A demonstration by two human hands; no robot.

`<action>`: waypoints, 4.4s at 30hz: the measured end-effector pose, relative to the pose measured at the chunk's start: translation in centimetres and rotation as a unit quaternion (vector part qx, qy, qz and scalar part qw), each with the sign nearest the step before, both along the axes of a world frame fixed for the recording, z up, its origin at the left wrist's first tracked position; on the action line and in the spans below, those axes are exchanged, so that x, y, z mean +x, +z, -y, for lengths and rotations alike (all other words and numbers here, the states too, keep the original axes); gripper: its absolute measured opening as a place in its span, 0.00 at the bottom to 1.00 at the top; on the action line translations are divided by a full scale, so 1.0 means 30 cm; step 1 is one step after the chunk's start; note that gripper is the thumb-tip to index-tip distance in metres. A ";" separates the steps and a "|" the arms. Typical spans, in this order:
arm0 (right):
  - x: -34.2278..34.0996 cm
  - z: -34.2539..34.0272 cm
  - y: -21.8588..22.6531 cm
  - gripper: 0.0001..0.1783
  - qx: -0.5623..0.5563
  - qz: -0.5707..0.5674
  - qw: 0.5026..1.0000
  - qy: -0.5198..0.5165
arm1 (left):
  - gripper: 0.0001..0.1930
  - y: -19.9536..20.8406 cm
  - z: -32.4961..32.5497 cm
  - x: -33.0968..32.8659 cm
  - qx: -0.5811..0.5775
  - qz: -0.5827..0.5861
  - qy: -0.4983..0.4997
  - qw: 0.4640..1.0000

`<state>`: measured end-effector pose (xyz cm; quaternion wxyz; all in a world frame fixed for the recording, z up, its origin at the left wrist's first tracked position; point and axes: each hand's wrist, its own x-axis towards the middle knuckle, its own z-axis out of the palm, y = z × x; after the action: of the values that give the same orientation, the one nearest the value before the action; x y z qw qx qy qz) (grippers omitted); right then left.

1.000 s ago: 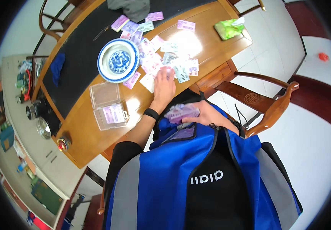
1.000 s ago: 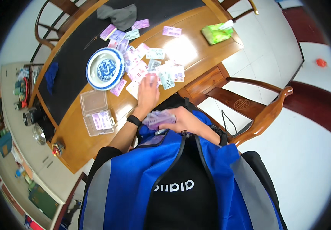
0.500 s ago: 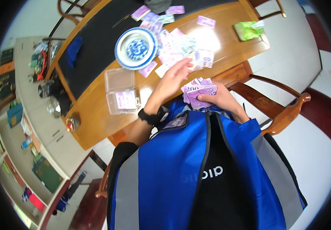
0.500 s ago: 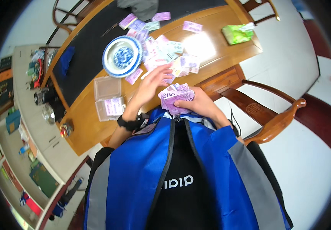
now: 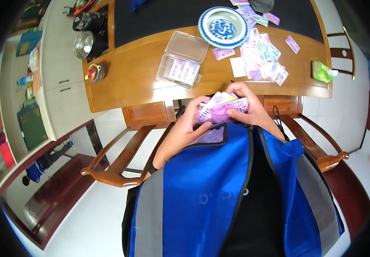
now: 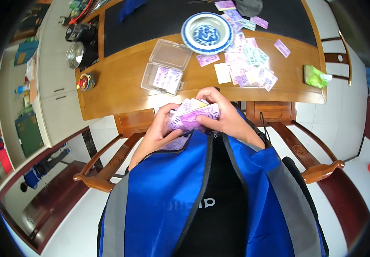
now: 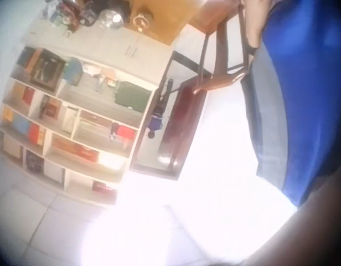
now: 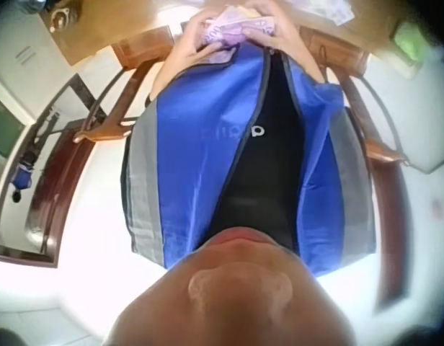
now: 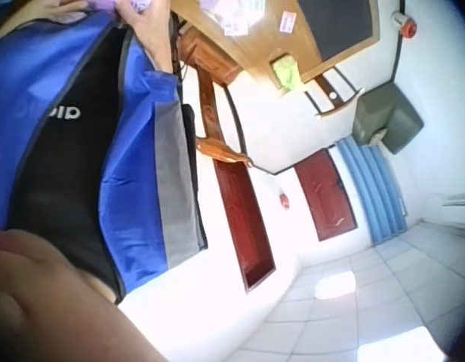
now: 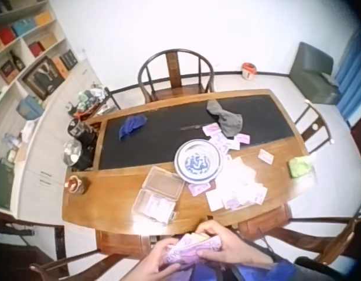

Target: The recorder is sorting and counting stacks of paper currency on a wooden table.

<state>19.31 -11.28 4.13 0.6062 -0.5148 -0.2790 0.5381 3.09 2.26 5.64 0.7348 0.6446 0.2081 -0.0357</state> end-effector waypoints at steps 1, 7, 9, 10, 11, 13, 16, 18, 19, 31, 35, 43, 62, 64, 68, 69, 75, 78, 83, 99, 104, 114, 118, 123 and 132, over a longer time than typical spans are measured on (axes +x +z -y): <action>-0.028 -0.022 -0.003 0.26 -0.016 0.024 1.000 0.005 | 0.27 -0.018 0.000 -0.011 0.023 -0.005 -0.010 1.000; -0.057 -0.116 0.014 0.22 -0.012 0.127 0.991 0.045 | 0.29 0.013 -0.041 -0.038 0.256 0.028 -0.009 0.966; -0.060 -0.120 -0.017 0.20 -0.002 0.126 0.992 0.028 | 0.26 0.014 -0.064 -0.058 0.269 0.027 0.026 0.962; -0.059 -0.129 -0.028 0.18 0.007 0.119 0.993 0.006 | 0.25 0.017 -0.084 -0.069 0.245 0.018 0.025 0.969; -0.063 -0.128 -0.007 0.15 -0.007 0.085 0.996 -0.008 | 0.24 0.023 -0.092 -0.079 0.215 0.011 0.020 0.976; -0.045 -0.136 -0.022 0.15 -0.005 0.097 0.995 0.005 | 0.23 0.016 -0.120 -0.102 0.224 0.018 0.023 0.974; -0.027 -0.177 -0.009 0.16 0.013 0.156 0.987 0.026 | 0.22 0.008 -0.141 -0.084 0.231 0.030 0.046 0.971; -0.019 -0.214 -0.005 0.18 0.035 0.204 0.978 0.040 | 0.20 0.045 -0.157 -0.061 0.210 -0.018 0.048 0.976; -0.007 -0.226 -0.016 0.19 0.042 0.211 0.975 0.064 | 0.18 0.056 -0.161 -0.043 0.263 0.023 0.044 0.964; -0.017 -0.225 -0.039 0.11 0.038 0.162 0.986 0.019 | 0.15 0.030 -0.230 0.022 0.309 0.109 0.002 0.945; -0.008 -0.207 -0.048 0.11 0.008 0.146 0.989 0.008 | 0.17 -0.014 -0.247 0.021 0.332 0.113 -0.048 0.935; -0.016 -0.206 -0.032 0.11 0.002 0.148 0.989 -0.028 | 0.20 -0.013 -0.229 0.015 0.210 0.032 -0.020 0.977; -0.026 -0.213 -0.114 0.06 -0.037 0.013 0.990 -0.138 | 0.19 -0.096 -0.211 0.052 0.071 0.020 -0.030 0.997; -0.001 -0.189 -0.133 0.07 -0.045 -0.036 0.988 -0.146 | 0.19 -0.087 -0.219 0.054 0.132 -0.004 -0.059 0.990; 0.011 -0.177 -0.129 0.08 -0.044 -0.153 0.975 -0.157 | 0.19 -0.055 -0.218 0.087 0.153 0.001 -0.071 0.986; 0.006 -0.187 -0.125 0.06 -0.049 -0.141 0.975 -0.162 | 0.17 -0.059 -0.224 0.113 0.163 0.013 -0.118 0.979; 0.005 -0.178 -0.123 0.09 -0.069 -0.161 0.967 -0.184 | 0.17 -0.063 -0.229 0.160 0.148 0.017 -0.203 0.968; 0.014 -0.173 -0.110 0.15 -0.083 -0.040 0.984 -0.150 | 0.17 -0.064 -0.226 0.145 0.147 0.003 -0.203 0.968; 0.039 -0.106 -0.113 0.06 -0.061 -0.064 0.980 -0.180 | 0.15 -0.070 -0.233 0.142 0.146 0.010 -0.193 0.970; -0.047 -0.126 -0.151 0.12 -0.078 0.170 0.982 -0.034 | 0.20 -0.077 -0.211 0.110 0.194 0.009 -0.238 0.952; -0.030 -0.183 -0.071 0.09 -0.164 0.132 0.977 0.020 | 0.17 -0.058 -0.243 0.096 0.235 -0.031 -0.222 0.946; 0.064 -0.151 -0.225 0.10 -0.118 0.229 0.966 0.009 | 0.08 -0.203 -0.221 0.154 0.047 0.107 -0.188 0.975; 0.136 -0.281 -0.248 0.24 0.007 0.005 1.000 0.010 | 0.03 -0.225 -0.278 0.150 -0.205 0.048 -0.045 0.977; -0.002 -0.466 0.106 0.34 0.183 -0.128 0.967 -0.120 | 0.06 -0.137 -0.305 0.201 -0.373 0.143 0.109 0.910; 0.111 -0.568 0.058 0.22 0.138 -0.061 0.982 -0.116 | 0.27 0.051 -0.352 0.175 0.398 0.021 0.130 0.908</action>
<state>22.66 5.76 5.88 0.7459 -0.4211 -0.2513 0.4508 8.34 12.82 7.16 0.4191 0.8515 0.2716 0.1598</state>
